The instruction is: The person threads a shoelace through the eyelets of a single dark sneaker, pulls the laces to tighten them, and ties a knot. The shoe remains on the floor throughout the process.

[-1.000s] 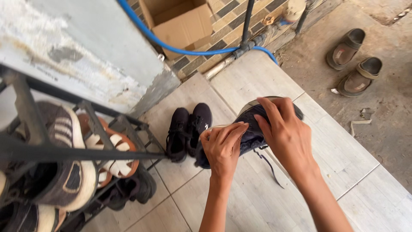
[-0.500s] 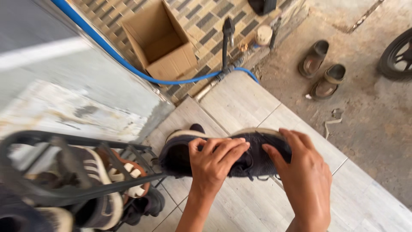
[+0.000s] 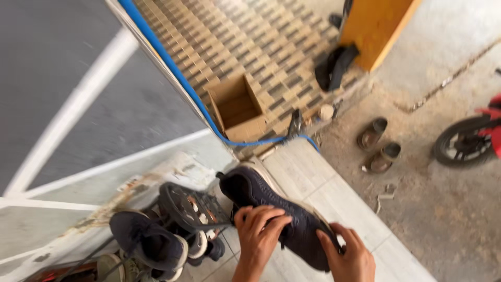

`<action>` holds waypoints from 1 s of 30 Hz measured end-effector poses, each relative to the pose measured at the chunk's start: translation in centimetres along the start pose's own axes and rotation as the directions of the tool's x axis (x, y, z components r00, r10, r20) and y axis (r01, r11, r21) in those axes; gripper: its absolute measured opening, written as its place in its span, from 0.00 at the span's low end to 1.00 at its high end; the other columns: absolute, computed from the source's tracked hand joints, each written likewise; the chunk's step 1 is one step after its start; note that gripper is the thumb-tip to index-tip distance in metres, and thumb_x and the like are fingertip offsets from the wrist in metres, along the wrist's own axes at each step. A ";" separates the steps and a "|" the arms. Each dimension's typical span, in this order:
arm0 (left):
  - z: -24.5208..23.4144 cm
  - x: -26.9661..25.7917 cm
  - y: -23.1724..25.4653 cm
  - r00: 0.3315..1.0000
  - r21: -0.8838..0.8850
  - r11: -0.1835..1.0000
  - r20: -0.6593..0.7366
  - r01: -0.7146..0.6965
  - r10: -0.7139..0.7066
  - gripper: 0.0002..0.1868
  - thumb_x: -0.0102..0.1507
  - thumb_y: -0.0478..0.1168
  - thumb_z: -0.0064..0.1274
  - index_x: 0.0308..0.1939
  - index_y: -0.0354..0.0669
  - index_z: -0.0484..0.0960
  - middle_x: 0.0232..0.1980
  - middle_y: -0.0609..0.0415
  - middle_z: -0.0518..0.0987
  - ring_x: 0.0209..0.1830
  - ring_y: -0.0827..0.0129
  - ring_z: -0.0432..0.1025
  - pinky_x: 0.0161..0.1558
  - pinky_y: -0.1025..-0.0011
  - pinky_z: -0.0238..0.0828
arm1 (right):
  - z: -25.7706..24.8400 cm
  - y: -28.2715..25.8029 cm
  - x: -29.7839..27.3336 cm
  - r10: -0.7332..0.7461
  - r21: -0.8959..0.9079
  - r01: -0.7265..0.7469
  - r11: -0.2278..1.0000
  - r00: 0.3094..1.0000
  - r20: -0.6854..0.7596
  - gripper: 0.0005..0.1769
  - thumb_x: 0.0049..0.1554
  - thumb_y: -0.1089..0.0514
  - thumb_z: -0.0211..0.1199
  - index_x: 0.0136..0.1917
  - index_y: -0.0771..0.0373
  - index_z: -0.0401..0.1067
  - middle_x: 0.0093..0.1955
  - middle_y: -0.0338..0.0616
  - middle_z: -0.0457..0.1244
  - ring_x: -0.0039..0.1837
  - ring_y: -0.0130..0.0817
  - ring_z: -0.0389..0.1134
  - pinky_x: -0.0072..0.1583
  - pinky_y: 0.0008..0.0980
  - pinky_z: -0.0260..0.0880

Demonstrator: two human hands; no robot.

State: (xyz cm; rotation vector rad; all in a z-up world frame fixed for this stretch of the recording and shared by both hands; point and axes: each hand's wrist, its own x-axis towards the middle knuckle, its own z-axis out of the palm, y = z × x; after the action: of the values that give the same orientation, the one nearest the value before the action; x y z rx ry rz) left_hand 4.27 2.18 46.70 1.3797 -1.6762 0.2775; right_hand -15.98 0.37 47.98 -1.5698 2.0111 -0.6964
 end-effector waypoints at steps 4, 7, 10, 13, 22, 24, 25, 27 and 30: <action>-1.2 -3.5 -0.6 0.839 -0.056 0.838 0.070 0.543 -0.539 0.23 0.43 0.45 0.77 0.33 0.50 0.78 0.40 0.57 0.82 0.45 0.64 0.76 0.49 0.60 0.64 | 1.0 0.9 -0.4 -0.064 0.025 0.065 0.998 0.997 -0.042 0.22 0.44 0.46 0.76 0.49 0.57 0.81 0.43 0.41 0.72 0.38 0.37 0.74 0.45 0.37 0.73; -0.6 -7.5 -3.1 0.595 -0.081 0.622 0.411 0.779 -0.691 0.20 0.47 0.43 0.75 0.39 0.48 0.83 0.39 0.55 0.83 0.43 0.65 0.77 0.45 0.65 0.71 | 4.1 2.1 0.4 -0.140 0.045 0.142 0.989 0.990 -0.032 0.22 0.42 0.47 0.77 0.48 0.59 0.81 0.42 0.42 0.72 0.39 0.37 0.74 0.46 0.37 0.74; 2.0 -10.2 -6.5 0.167 0.075 0.292 0.675 0.953 -0.719 0.18 0.51 0.44 0.72 0.40 0.45 0.83 0.38 0.56 0.82 0.40 0.68 0.75 0.42 0.67 0.70 | 7.9 3.7 1.5 -0.264 0.087 0.263 0.961 0.965 -0.005 0.23 0.41 0.47 0.77 0.47 0.60 0.81 0.41 0.44 0.72 0.40 0.37 0.74 0.47 0.36 0.74; 2.1 -13.5 -7.6 0.016 0.064 0.086 0.706 0.994 -0.708 0.17 0.54 0.46 0.69 0.42 0.42 0.83 0.37 0.56 0.81 0.37 0.71 0.73 0.39 0.69 0.68 | 10.8 5.7 -0.5 -0.354 0.136 0.350 0.927 0.935 0.010 0.23 0.39 0.48 0.78 0.46 0.61 0.81 0.40 0.45 0.71 0.41 0.37 0.75 0.48 0.36 0.74; -10.6 -8.4 -6.3 0.422 -0.618 -0.026 0.567 0.786 -0.708 0.21 0.65 0.51 0.62 0.43 0.32 0.83 0.30 0.59 0.74 0.26 0.82 0.63 0.27 0.76 0.58 | 4.6 -8.4 -6.3 -0.393 0.039 0.391 0.919 0.916 0.082 0.21 0.43 0.45 0.80 0.46 0.57 0.83 0.39 0.42 0.72 0.42 0.33 0.77 0.50 0.34 0.77; -13.6 -5.0 -6.9 0.386 -0.573 -0.038 0.597 0.819 -0.704 0.27 0.68 0.54 0.63 0.33 0.30 0.77 0.26 0.62 0.66 0.25 0.82 0.56 0.26 0.74 0.50 | 0.6 -14.1 -6.4 -0.277 -0.158 0.339 0.928 0.906 0.319 0.23 0.47 0.42 0.77 0.55 0.49 0.81 0.49 0.36 0.72 0.47 0.33 0.78 0.51 0.33 0.77; -15.1 -3.1 -7.5 0.370 -0.552 -0.036 0.604 0.833 -0.705 0.31 0.69 0.56 0.63 0.28 0.29 0.75 0.24 0.63 0.62 0.24 0.82 0.52 0.25 0.74 0.46 | -0.5 -17.3 -6.6 -0.363 -0.125 0.407 0.905 0.891 0.273 0.23 0.46 0.42 0.76 0.53 0.49 0.81 0.47 0.36 0.72 0.47 0.35 0.77 0.50 0.35 0.76; -17.4 0.3 -7.5 0.309 -0.479 -0.003 0.571 0.878 -0.761 0.28 0.65 0.57 0.61 0.26 0.34 0.79 0.21 0.62 0.66 0.20 0.82 0.55 0.23 0.73 0.49 | -2.6 -22.9 -7.5 -0.505 -0.068 0.521 0.851 0.847 0.166 0.22 0.47 0.43 0.73 0.52 0.52 0.80 0.46 0.38 0.71 0.47 0.40 0.75 0.48 0.38 0.73; -19.9 4.8 -7.3 0.316 -0.524 0.031 0.465 0.851 -0.827 0.32 0.64 0.57 0.60 0.24 0.32 0.67 0.26 0.62 0.82 0.18 0.80 0.56 0.21 0.70 0.48 | -4.8 -29.2 -8.1 -0.509 -0.057 0.518 0.853 0.852 0.124 0.22 0.48 0.46 0.72 0.54 0.56 0.78 0.50 0.44 0.68 0.40 0.40 0.72 0.42 0.40 0.69</action>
State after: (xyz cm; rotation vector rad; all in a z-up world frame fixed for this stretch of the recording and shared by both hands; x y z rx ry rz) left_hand 20.72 9.75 58.65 1.4592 -0.4895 -1.0530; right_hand 3.74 2.70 71.34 -2.1861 1.5623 -0.7022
